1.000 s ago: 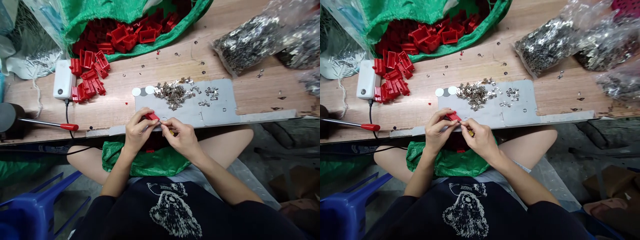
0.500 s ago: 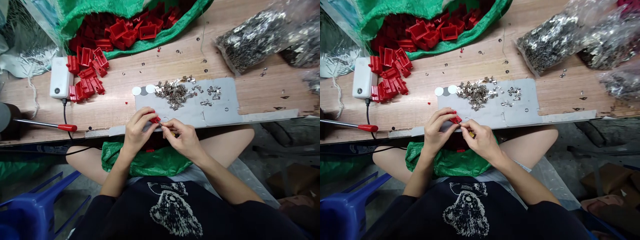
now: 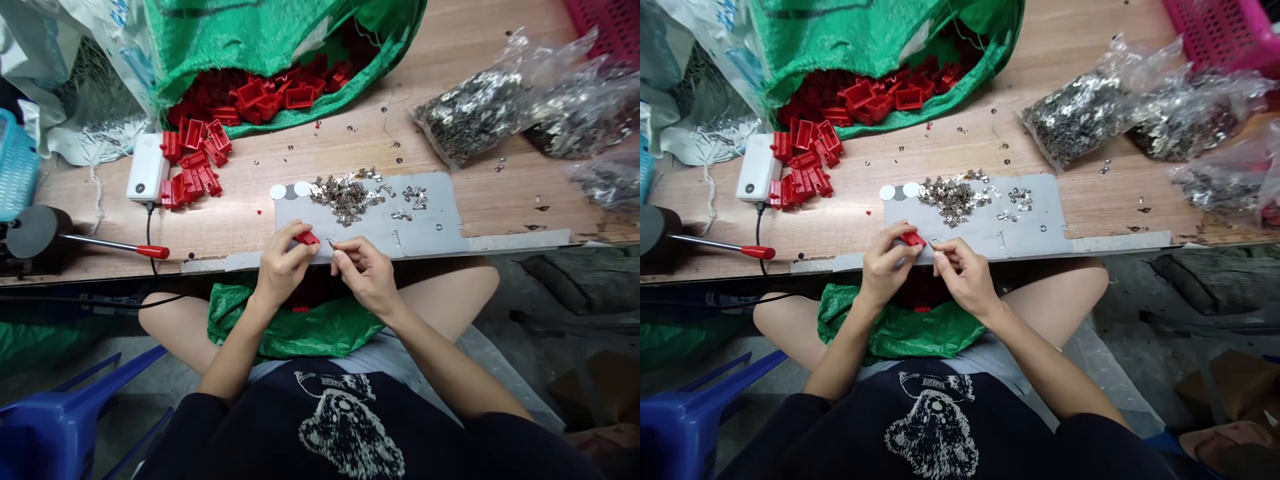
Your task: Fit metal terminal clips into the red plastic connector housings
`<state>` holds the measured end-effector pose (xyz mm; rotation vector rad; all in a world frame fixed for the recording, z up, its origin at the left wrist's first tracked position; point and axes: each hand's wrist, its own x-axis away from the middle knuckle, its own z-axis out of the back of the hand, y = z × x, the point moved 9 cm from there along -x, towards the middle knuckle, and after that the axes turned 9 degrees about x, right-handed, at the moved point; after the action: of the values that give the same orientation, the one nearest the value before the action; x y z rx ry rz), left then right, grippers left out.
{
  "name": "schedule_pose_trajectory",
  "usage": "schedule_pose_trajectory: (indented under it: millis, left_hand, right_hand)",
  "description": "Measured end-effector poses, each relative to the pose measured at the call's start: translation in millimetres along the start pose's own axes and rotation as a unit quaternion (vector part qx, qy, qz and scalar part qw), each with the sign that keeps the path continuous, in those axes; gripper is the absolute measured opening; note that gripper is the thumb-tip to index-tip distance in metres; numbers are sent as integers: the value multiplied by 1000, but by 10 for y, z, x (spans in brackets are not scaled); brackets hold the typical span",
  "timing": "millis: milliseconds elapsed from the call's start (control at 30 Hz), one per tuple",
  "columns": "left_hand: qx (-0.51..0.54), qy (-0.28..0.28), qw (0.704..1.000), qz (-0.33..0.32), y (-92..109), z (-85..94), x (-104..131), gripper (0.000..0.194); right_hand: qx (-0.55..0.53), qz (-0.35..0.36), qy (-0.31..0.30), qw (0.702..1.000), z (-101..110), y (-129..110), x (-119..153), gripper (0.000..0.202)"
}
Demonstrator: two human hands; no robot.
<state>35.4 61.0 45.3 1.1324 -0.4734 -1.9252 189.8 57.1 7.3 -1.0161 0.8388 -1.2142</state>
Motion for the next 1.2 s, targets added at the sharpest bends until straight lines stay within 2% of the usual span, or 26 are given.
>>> schedule_pose_trajectory:
  millis: [100, 167, 267, 333, 433, 533, 600, 667, 767, 833, 933, 1000, 1067, 1133, 1200]
  left_hand:
    - [-18, -2, 999, -29, 32, -51, 33, 11]
    - [-27, 8, 999, -41, 44, -48, 55, 13]
    - [-17, 32, 998, -51, 142, 3, 156, 13]
    - [20, 13, 998, -58, 294, -17, 291, 15]
    - [34, -100, 992, -66, 574, -205, 554, 20]
    - [-16, -173, 984, -41, 675, -302, 726, 27]
    - [-32, -168, 985, -29, 672, -246, 716, 29]
    - [-36, -132, 990, -25, 654, -112, 625, 29]
    - [-43, -69, 996, -28, 634, 122, 447, 27]
    - [-50, -16, 999, -12, 592, 298, 329, 26]
    - [-54, 84, 994, 36, 449, 557, 179, 28]
    - [-52, 129, 988, 60, 316, 637, 95, 36]
    - [-51, 130, 987, 76, 161, 589, 15, 56]
    - [-51, 87, 991, 84, 14, 429, -47, 77]
    - [-40, 40, 995, 86, -94, 264, -66, 83]
  right_hand:
    - [-26, -12, 8, 1000, 118, -79, -84, 25]
    - [25, 9, 31, 999, 284, -224, -276, 28]
    - [194, 62, 94, 975, 557, -468, -797, 30]
    - [287, 79, 108, 949, 611, -536, -1279, 30]
    - [366, 81, 122, 919, 549, -524, -2023, 31]
    - [393, 84, 101, 910, 311, -501, -2576, 37]
    - [400, 70, 94, 909, 176, -495, -2781, 38]
    - [406, 38, 104, 907, 127, -488, -2868, 34]
    - [408, 3, 131, 904, 184, -511, -2806, 23]
    - [392, 5, 138, 910, 244, -554, -2629, 16]
    - [340, 21, 113, 933, 261, -599, -2131, 10]
    - [308, 22, 76, 948, 191, -589, -1675, 14]
    - [307, 10, 57, 950, 111, -560, -1196, 16]
    - [329, 9, 57, 943, 39, -551, -784, 15]
    - [337, 19, 35, 941, -32, -527, -505, 16]
